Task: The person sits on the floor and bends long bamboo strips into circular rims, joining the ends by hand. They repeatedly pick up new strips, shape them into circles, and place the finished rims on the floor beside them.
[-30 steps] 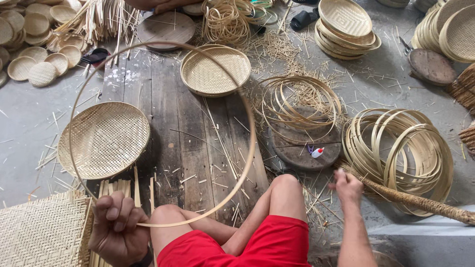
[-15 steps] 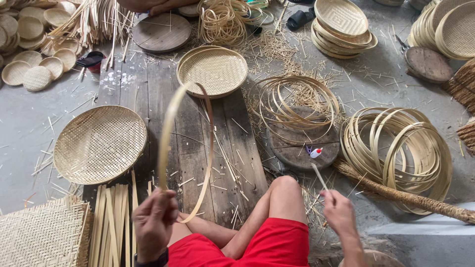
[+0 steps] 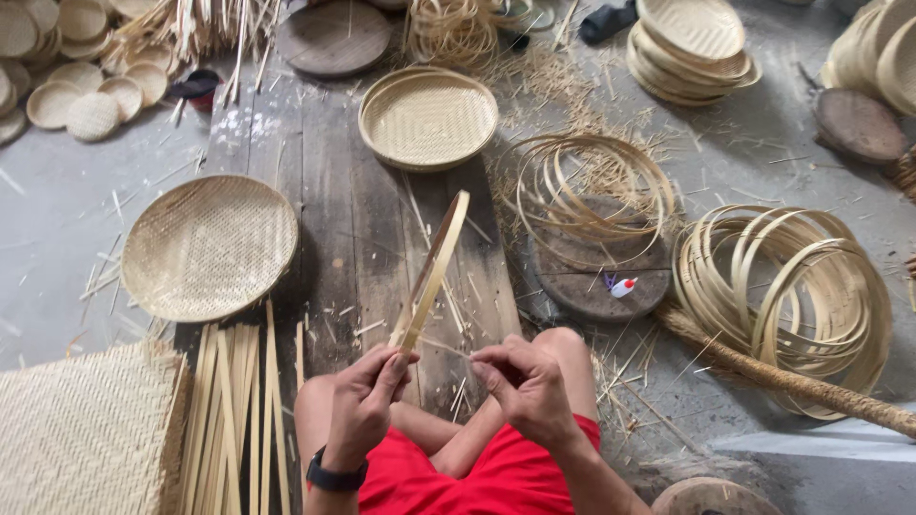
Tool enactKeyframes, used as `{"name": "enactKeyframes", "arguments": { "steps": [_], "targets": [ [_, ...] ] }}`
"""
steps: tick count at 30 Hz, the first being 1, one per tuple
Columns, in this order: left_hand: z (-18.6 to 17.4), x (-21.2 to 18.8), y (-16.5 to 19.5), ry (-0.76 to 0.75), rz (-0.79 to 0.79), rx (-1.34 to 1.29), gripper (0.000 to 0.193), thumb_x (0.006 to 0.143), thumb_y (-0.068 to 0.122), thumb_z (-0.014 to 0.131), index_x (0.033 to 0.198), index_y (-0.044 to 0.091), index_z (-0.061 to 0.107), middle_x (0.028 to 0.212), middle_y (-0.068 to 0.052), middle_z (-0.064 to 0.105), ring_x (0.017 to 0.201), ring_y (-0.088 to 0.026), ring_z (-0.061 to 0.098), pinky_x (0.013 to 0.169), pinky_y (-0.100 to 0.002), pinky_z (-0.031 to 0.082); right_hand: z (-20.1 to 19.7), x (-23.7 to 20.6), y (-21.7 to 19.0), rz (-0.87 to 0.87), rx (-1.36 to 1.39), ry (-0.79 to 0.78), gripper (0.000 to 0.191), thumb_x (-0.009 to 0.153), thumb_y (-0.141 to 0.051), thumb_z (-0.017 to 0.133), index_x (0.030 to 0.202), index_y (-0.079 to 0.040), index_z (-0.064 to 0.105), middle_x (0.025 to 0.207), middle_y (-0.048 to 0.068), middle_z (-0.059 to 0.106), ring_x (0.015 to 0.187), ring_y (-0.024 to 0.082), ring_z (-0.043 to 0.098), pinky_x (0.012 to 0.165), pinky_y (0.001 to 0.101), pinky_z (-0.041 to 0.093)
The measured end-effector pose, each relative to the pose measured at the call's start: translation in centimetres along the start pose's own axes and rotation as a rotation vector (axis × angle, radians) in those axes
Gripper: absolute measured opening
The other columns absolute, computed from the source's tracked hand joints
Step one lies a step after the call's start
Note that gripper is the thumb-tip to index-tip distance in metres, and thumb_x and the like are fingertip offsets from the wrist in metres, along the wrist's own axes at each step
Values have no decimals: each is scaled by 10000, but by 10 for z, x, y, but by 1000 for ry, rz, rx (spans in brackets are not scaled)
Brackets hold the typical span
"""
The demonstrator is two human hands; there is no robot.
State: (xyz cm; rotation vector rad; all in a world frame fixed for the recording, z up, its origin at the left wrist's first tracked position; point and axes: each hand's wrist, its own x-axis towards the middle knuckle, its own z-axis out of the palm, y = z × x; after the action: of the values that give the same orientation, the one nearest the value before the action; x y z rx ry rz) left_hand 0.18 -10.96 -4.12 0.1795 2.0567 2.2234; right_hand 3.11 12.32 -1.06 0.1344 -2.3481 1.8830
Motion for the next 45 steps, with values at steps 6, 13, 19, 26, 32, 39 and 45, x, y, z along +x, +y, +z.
{"name": "enactKeyframes", "arguments": {
  "steps": [6,13,19,26,32,39,45],
  "targets": [
    [8,8,-3,-25,81,-6,202,1047,122,601,1070,-16,748,826,-4,633,680,-53,545,584,-207,440,17,6,2,-149,-15,94,90,900,-51,792,977,-12,765,760,-26,600,670,36,488,575,207,370],
    [5,15,-1,-26,56,-65,188,1044,116,624,1084,1,766,841,-6,633,669,-36,534,581,-195,438,26,11,0,-116,-123,155,79,916,-67,786,973,-14,774,783,-35,612,692,18,523,594,178,403],
    [1,21,-8,-30,93,-104,204,1056,130,617,1097,-10,760,872,-6,648,699,-35,551,601,-193,449,23,12,13,19,-67,160,90,912,-69,769,967,2,775,827,-10,721,725,13,620,645,159,486],
    [-3,22,-17,-31,-11,-220,208,1042,131,633,1084,-28,759,867,-13,647,669,-39,553,583,-189,454,23,10,21,2,-7,163,105,934,-79,752,990,9,758,847,-3,717,752,26,622,668,168,490],
    [-2,21,-19,-24,-9,-194,206,1041,133,634,1074,-25,763,856,-7,642,664,-31,547,562,-188,443,23,10,25,-81,-93,119,115,962,-100,740,968,13,759,841,8,668,760,42,606,657,175,479],
    [-4,20,-26,-20,-3,-178,183,1031,106,648,1037,-21,780,805,-3,624,619,-33,531,533,-200,430,23,8,33,-54,-128,96,115,943,-99,741,952,13,768,815,9,677,715,53,599,615,183,464],
    [9,8,-26,-110,36,36,167,999,68,669,914,-33,770,739,-40,668,611,-62,569,529,-232,457,31,34,63,-151,-130,-2,84,896,-51,726,955,-29,782,850,35,715,756,123,664,659,260,537]
  ]
}}
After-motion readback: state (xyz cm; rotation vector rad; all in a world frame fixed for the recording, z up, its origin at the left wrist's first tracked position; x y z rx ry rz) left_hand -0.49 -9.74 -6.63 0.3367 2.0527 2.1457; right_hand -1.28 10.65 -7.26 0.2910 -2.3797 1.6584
